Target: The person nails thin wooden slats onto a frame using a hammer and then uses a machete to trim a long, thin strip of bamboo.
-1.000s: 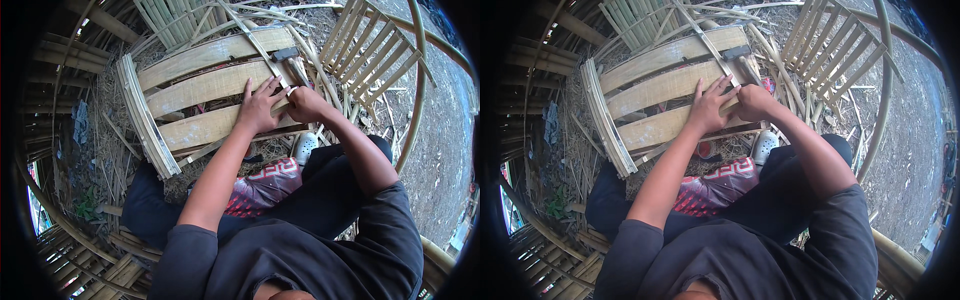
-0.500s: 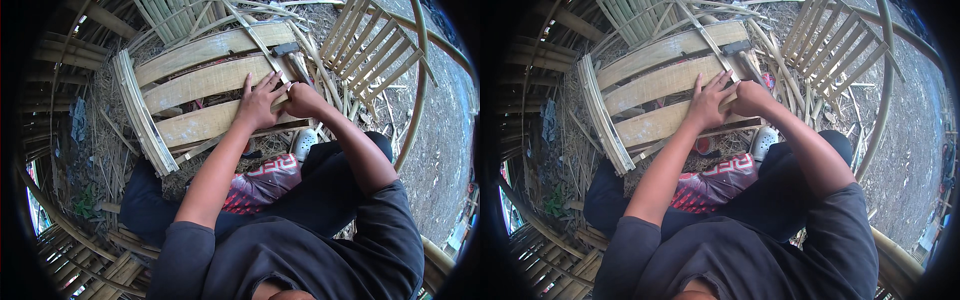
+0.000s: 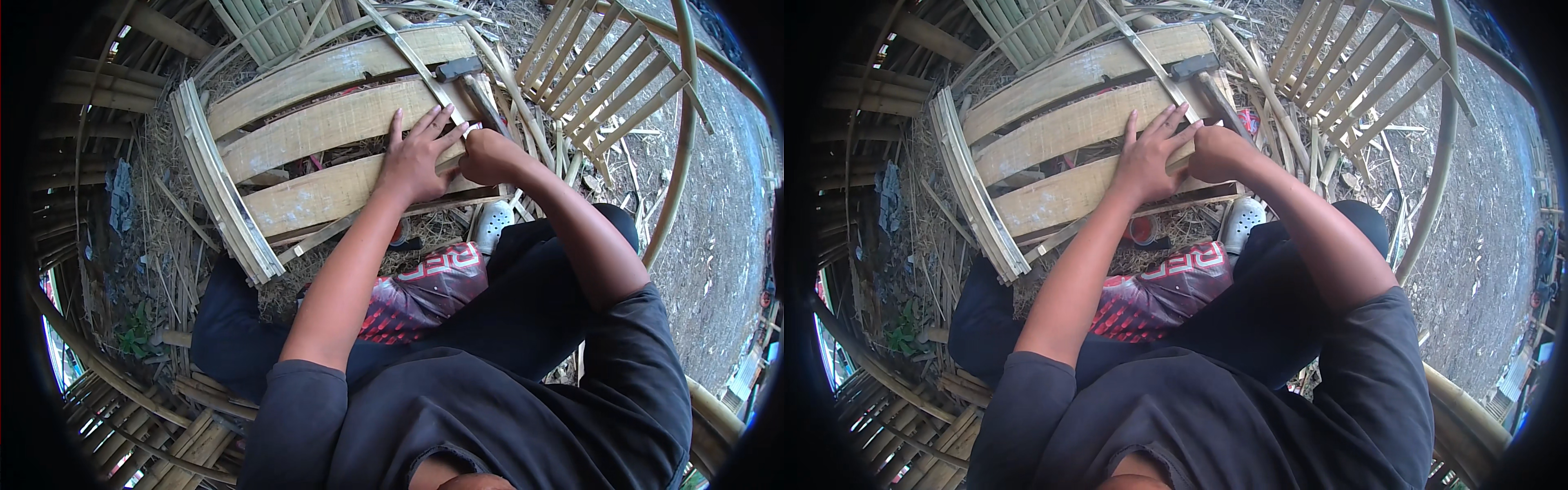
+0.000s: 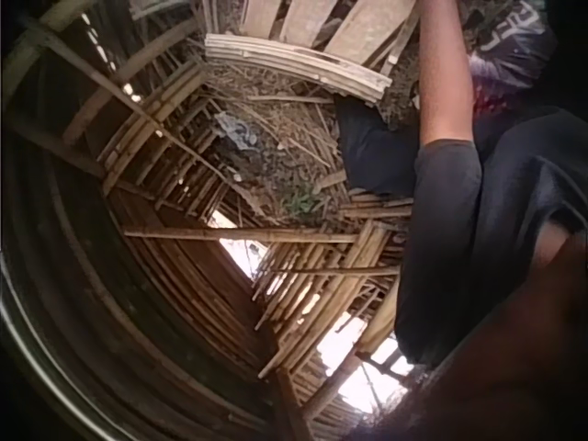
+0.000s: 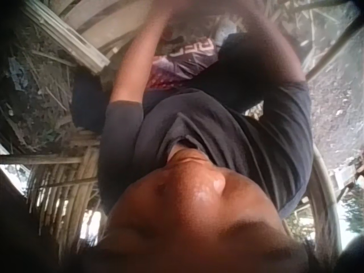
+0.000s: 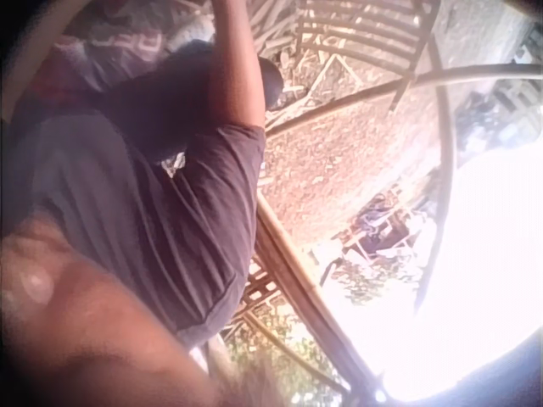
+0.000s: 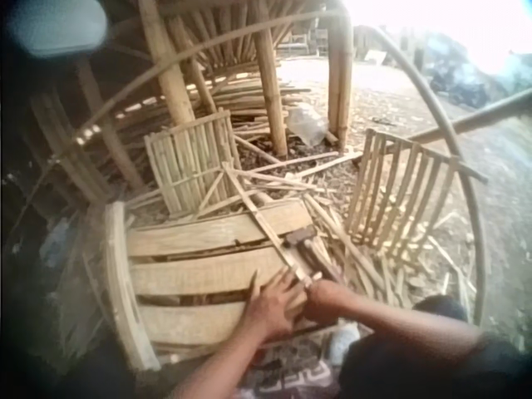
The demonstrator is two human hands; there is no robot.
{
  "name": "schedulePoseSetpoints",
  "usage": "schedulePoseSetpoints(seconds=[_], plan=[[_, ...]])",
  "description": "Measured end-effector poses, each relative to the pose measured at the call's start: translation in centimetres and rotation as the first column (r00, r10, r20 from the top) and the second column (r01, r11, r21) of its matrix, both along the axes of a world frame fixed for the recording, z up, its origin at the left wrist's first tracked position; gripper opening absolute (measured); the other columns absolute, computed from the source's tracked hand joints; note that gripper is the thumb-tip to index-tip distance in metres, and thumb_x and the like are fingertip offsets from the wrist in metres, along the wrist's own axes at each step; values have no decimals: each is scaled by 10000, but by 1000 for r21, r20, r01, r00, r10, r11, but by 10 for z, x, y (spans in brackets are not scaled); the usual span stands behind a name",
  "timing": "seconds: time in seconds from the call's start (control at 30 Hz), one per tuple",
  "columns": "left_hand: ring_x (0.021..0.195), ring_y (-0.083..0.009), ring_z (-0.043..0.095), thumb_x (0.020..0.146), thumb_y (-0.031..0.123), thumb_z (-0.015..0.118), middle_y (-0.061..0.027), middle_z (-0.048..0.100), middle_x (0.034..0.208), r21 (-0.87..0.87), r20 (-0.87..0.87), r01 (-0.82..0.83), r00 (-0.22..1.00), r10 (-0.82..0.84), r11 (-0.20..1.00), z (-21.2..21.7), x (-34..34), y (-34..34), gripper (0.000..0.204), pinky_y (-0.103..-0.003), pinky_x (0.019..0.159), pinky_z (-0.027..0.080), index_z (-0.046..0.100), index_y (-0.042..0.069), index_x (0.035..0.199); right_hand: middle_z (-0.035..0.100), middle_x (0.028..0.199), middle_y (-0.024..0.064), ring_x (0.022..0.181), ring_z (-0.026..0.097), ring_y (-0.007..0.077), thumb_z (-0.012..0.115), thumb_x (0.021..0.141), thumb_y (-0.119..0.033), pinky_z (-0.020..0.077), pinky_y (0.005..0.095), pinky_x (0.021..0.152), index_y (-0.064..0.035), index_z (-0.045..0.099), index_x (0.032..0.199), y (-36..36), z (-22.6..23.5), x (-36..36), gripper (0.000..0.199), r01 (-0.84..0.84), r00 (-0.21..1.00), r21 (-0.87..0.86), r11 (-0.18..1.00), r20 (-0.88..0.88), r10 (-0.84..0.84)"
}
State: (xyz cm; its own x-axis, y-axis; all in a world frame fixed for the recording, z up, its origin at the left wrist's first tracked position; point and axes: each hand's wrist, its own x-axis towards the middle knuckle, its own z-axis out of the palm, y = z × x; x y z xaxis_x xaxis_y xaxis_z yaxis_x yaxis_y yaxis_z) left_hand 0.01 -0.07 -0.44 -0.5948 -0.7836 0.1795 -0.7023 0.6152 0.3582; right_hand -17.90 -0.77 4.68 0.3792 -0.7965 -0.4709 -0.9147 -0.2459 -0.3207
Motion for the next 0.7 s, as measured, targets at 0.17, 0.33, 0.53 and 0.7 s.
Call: schedulePoseSetpoints(seconds=[0.17, 0.33, 0.53, 0.7], plan=[[1529, -213, 323, 794, 318, 793, -37, 361, 1653, 10, -1, 5, 1000, -5, 1000, 0, 0, 0, 766, -651, 1242, 84, 512, 336, 1506, 704, 834, 301, 815, 727, 404, 625, 820, -193, 582, 468, 747, 131, 690, 879, 8, -12, 3, 336, 328, 921, 30, 944, 214, -327], [1530, -212, 321, 802, 325, 790, -36, 357, 1655, 16, 7, 10, 1000, -10, 1000, 0, 1, -1, 757, -655, 1240, 84, 512, 337, 1506, 693, 738, 237, 631, 710, 301, 607, 845, -217, 579, 417, 583, 125, 694, 865, 7, -15, 6, 354, 599, 626, 428, 677, 278, -729], [1529, -212, 324, 826, 388, 769, -33, 356, 1655, -14, 14, 6, 1000, -6, 1000, -3, 1, -1, 730, -654, 1240, 84, 511, 335, 1507, 746, 803, 151, 771, 718, 327, 587, 980, -227, 548, 436, 755, -12, 747, 906, -19, -1, -28, 278, 172, 979, 67, 983, 97, -178], [1528, -214, 327, 832, 405, 763, -31, 358, 1654, -11, -1, 14, 1000, -14, 1000, -2, 2, -1, 723, -652, 1240, 87, 516, 319, 1505, 733, 833, 118, 810, 716, 322, 857, 780, -219, 537, 453, 727, -74, 736, 1009, -23, 19, -51, 296, -31, 969, -92, 995, 242, 52]])
